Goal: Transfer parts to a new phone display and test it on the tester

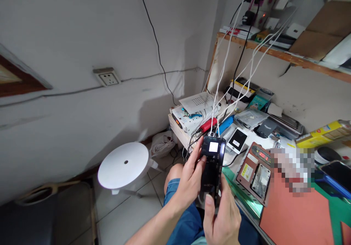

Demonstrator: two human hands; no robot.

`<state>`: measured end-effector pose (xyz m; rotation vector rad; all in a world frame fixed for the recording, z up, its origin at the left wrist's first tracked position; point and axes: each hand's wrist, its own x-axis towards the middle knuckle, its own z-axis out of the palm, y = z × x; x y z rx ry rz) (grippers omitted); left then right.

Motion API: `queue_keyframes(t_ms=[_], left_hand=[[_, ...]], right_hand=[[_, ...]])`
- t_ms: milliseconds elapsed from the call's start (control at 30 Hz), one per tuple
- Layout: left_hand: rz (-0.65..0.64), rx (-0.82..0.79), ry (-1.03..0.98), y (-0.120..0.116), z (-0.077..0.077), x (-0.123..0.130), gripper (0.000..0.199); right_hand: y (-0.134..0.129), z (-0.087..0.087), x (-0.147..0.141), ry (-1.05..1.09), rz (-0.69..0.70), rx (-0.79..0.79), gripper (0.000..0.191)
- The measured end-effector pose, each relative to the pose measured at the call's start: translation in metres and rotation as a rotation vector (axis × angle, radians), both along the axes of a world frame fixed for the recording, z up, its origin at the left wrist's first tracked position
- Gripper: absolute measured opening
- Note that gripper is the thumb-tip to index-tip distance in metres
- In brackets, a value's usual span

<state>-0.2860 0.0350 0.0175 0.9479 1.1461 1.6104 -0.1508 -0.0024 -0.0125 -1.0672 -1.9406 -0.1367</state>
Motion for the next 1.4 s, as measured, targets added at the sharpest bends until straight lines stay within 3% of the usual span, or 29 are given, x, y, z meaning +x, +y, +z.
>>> queue_keyframes(t_ms=[233,1400], left_hand=[[-0.005,-0.003,-0.009,-0.0005,-0.0011,-0.0002,0.059],[0.018,-0.026,-0.008,0.0006,0.0013,0.0025,0.068]], right_hand=[[0.0009,0.0087,-0.0065,0.021,-0.032,0.016,0.061],[-0.0005,0.0064,-0.0041,0.043,-0.026,0.004,0.062]])
